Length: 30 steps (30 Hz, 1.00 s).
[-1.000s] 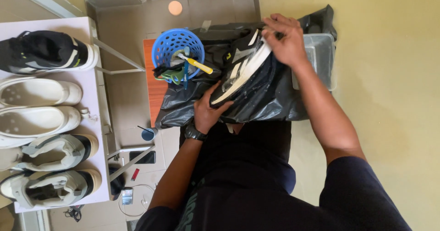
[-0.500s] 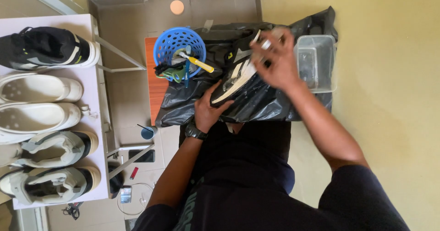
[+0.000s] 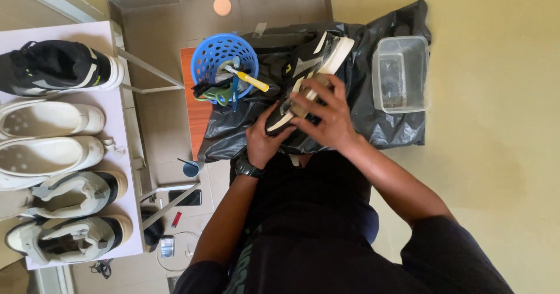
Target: Using a handheld brush to scrub and clean the upper surface of a black and white sneaker.
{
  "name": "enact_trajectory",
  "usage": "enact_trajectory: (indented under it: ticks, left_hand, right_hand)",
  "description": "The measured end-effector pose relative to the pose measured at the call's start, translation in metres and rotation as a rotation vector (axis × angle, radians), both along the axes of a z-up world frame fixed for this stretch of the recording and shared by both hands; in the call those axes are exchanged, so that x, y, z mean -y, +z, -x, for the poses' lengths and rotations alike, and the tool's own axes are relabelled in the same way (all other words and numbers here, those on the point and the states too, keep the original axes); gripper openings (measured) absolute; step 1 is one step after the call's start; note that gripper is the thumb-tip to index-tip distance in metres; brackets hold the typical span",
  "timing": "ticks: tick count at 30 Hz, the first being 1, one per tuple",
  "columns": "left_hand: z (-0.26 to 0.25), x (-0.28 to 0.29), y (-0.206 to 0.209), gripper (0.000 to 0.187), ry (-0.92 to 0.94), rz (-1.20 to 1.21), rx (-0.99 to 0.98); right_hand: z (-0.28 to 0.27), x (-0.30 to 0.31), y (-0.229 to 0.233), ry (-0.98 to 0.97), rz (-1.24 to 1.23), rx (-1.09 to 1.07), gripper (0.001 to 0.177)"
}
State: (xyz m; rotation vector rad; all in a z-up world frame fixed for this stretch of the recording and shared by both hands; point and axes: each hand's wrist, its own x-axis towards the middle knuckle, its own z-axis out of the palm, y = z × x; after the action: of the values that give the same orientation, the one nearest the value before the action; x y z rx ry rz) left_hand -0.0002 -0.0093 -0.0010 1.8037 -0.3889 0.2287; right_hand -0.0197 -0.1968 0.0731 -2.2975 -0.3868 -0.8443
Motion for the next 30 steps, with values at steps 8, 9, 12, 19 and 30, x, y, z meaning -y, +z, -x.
enact_trajectory:
  ticks: [8, 9, 12, 19, 30]
  left_hand:
    - [0.0, -0.003, 0.002, 0.073, -0.067, 0.041, -0.054]
    - [0.0, -0.003, 0.003, 0.072, -0.075, 0.04, -0.052]
    - [-0.001, -0.003, 0.002, 0.073, -0.066, 0.045, -0.045]
    - [-0.001, -0.011, 0.001, 0.069, -0.135, -0.103, 0.051]
    - [-0.002, -0.006, 0.011, 0.071, -0.096, 0.046, -0.061]
  right_hand:
    - [-0.023, 0.059, -0.01, -0.124, 0.216, -0.012, 0.048]
    - [-0.027, 0.063, -0.005, -0.148, 0.289, -0.008, 0.048]
    - [-0.04, 0.087, -0.009, -0.198, 0.375, 0.005, 0.049]
    - [-0.059, 0.132, -0.008, -0.375, 0.487, -0.137, 0.046]
    - [-0.02, 0.089, -0.009, -0.206, 0.42, -0.071, 0.05]
